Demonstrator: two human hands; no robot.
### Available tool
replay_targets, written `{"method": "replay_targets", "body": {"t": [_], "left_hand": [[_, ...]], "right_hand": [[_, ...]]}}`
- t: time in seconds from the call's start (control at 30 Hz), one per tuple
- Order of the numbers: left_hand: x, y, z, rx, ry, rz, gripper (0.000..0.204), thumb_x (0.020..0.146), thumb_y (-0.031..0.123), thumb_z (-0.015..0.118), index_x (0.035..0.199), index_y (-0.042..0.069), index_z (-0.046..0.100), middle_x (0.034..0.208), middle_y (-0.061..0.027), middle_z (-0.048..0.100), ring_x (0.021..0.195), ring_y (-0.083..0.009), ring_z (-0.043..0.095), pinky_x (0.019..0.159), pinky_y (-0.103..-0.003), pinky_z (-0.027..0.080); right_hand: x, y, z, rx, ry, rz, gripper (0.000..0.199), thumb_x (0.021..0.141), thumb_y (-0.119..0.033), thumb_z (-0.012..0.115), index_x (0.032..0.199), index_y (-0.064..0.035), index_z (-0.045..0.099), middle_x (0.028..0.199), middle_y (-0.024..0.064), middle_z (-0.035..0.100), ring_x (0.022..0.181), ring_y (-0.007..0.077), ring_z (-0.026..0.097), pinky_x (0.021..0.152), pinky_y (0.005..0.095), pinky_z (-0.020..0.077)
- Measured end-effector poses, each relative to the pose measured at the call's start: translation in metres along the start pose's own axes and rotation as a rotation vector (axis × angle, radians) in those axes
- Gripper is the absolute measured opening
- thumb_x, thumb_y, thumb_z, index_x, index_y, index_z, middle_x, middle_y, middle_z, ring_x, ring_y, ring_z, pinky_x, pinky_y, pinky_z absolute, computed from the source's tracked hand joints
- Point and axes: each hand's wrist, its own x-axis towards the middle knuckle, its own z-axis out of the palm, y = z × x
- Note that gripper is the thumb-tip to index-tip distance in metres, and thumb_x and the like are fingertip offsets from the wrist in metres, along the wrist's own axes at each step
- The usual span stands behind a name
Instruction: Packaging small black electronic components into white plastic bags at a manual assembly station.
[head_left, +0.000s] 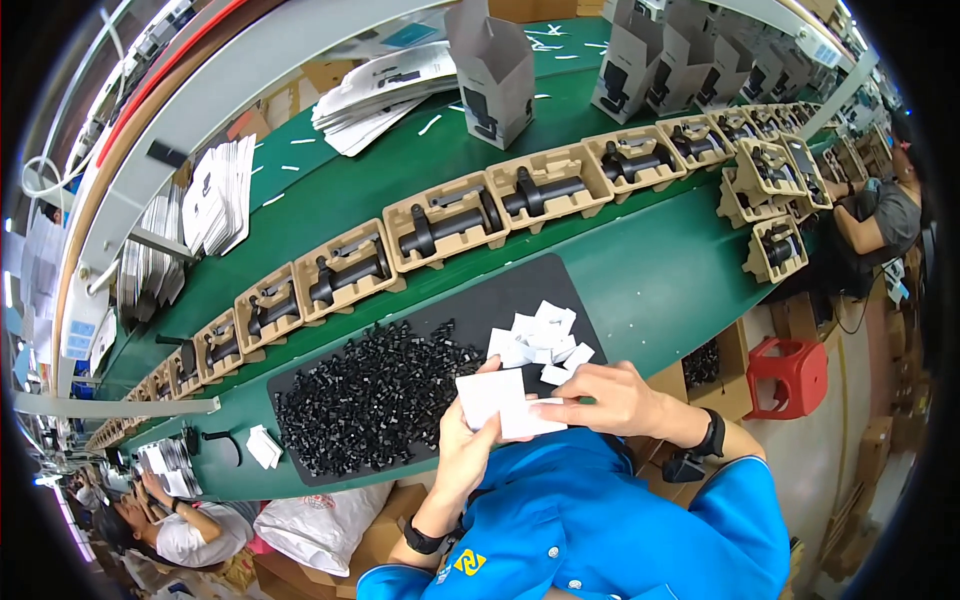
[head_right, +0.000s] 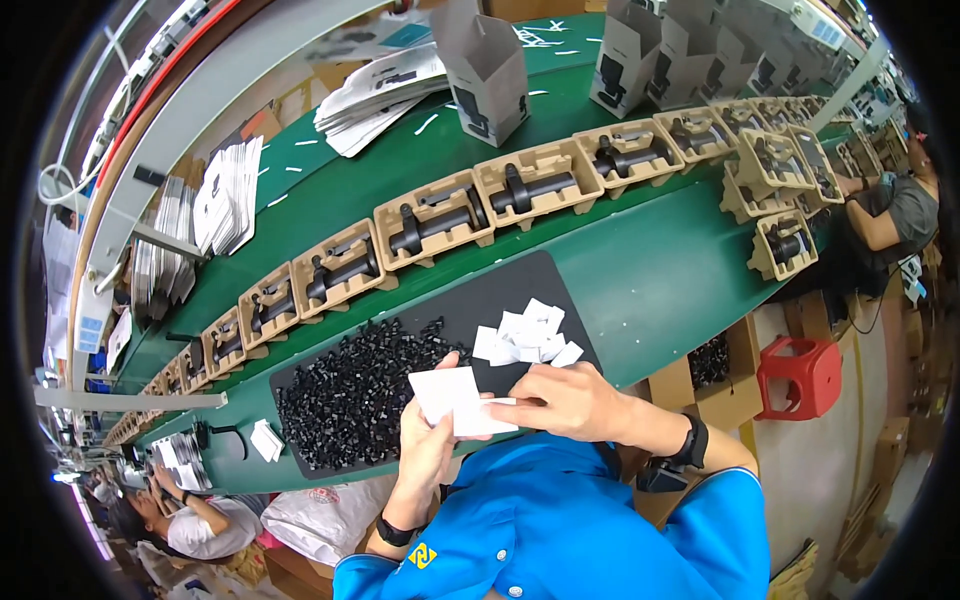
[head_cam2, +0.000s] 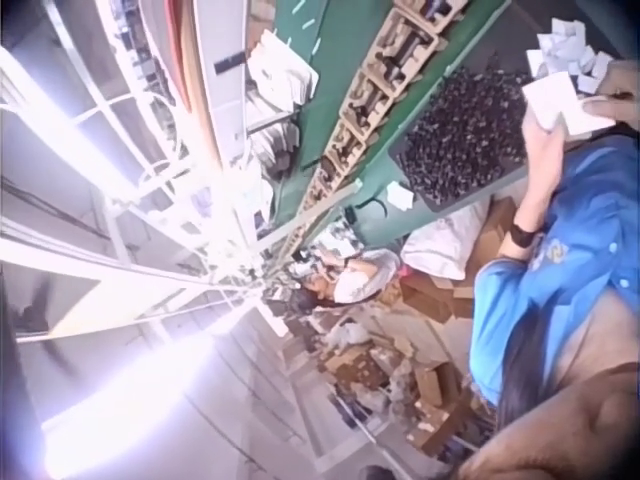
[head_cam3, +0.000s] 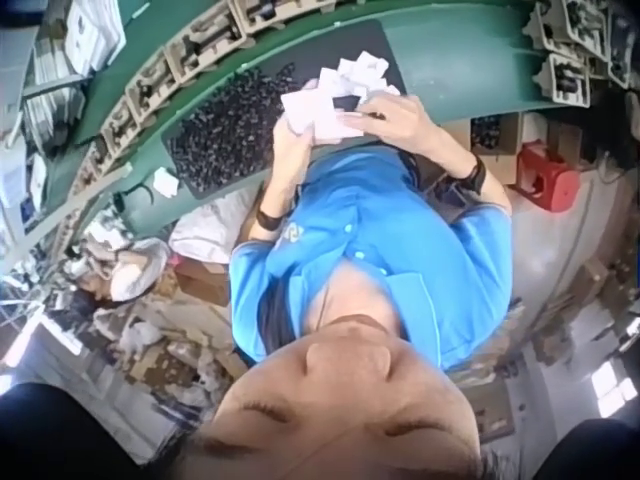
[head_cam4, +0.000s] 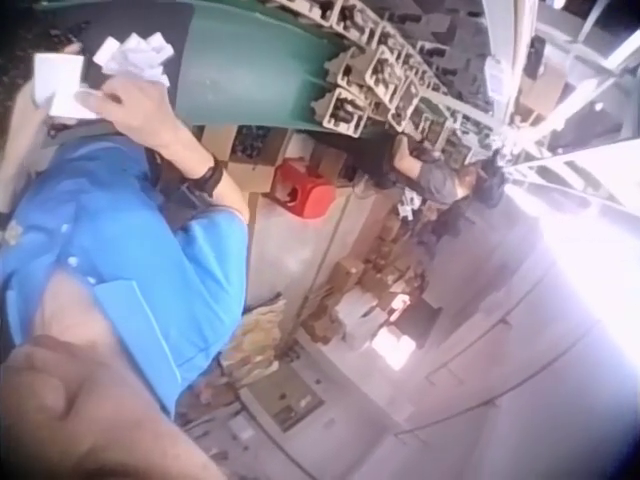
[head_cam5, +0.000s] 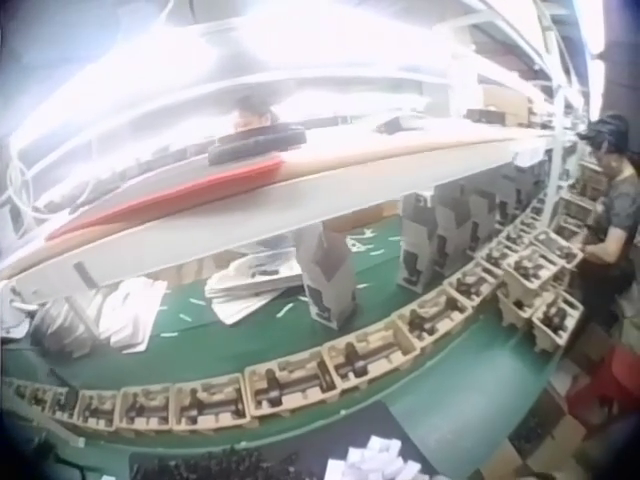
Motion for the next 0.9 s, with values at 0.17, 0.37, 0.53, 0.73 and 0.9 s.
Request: {"method": "replay_targets", "body": {"t": [0.17,0.37,0.53,0.73,0.9], "left_hand": [[0.02,-0.006,0.02,0.007,0.065,-0.101,0.058,0.084,-0.001,0.056,0.136,-0.005,0.031,0.121,-0.0192,0.054,0.103,-0.0282,0.061,0.07,-0.036,0.06],[0.047,-0.008,0.039,0.207,0.127,-0.171,0.064,0.08,-0.006,0.062,0.137,-0.005,0.032,0.113,-0.0179,0.059,0.097,-0.0244,0.063,0.068,-0.031,0.06],[0.06,-0.001,0.053,0.252,0.058,-0.114,0.071,0.078,-0.004,0.065,0.138,-0.004,0.028,0.11,-0.0169,0.059,0.096,-0.0253,0.064,0.065,-0.03,0.06],[0.081,-0.004,0.065,0.402,0.03,-0.067,0.071,0.076,-0.004,0.065,0.138,-0.004,0.03,0.108,-0.0132,0.059,0.095,-0.0218,0.063,0.067,-0.03,0.058],[0.087,-0.026,0.068,0.585,0.078,0.114,0.053,0.075,0.003,0.071,0.124,-0.005,0.05,0.099,-0.0095,0.065,0.084,-0.0119,0.061,0.072,-0.025,0.05]], "right_hand": [[-0.011,0.017,-0.02,-0.339,-0.024,-0.195,0.034,0.073,-0.013,0.063,0.107,-0.0162,0.067,0.076,-0.0028,0.054,0.061,0.0076,0.052,0.045,0.0202,0.045],[-0.017,0.02,-0.045,-0.399,-0.129,-0.042,0.039,0.071,-0.014,0.066,0.11,-0.0163,0.067,0.082,-0.0016,0.061,0.061,0.0113,0.053,0.048,0.0213,0.0431],[-0.018,0.058,-0.061,0.641,-0.181,0.548,0.02,0.079,-0.013,0.068,0.098,-0.0065,0.069,0.083,0.0089,0.068,0.068,0.018,0.065,0.059,0.0286,0.0504],[-0.015,0.071,-0.049,0.747,-0.26,0.693,0.02,0.078,-0.02,0.074,0.078,-0.0013,0.069,0.074,0.0086,0.067,0.065,0.0145,0.062,0.058,0.0273,0.046],[-0.028,0.072,-0.039,0.497,-0.021,0.504,0.023,0.078,-0.023,0.073,0.069,-0.0032,0.065,0.067,0.0092,0.063,0.06,0.023,0.061,0.053,0.0326,0.046]]}}
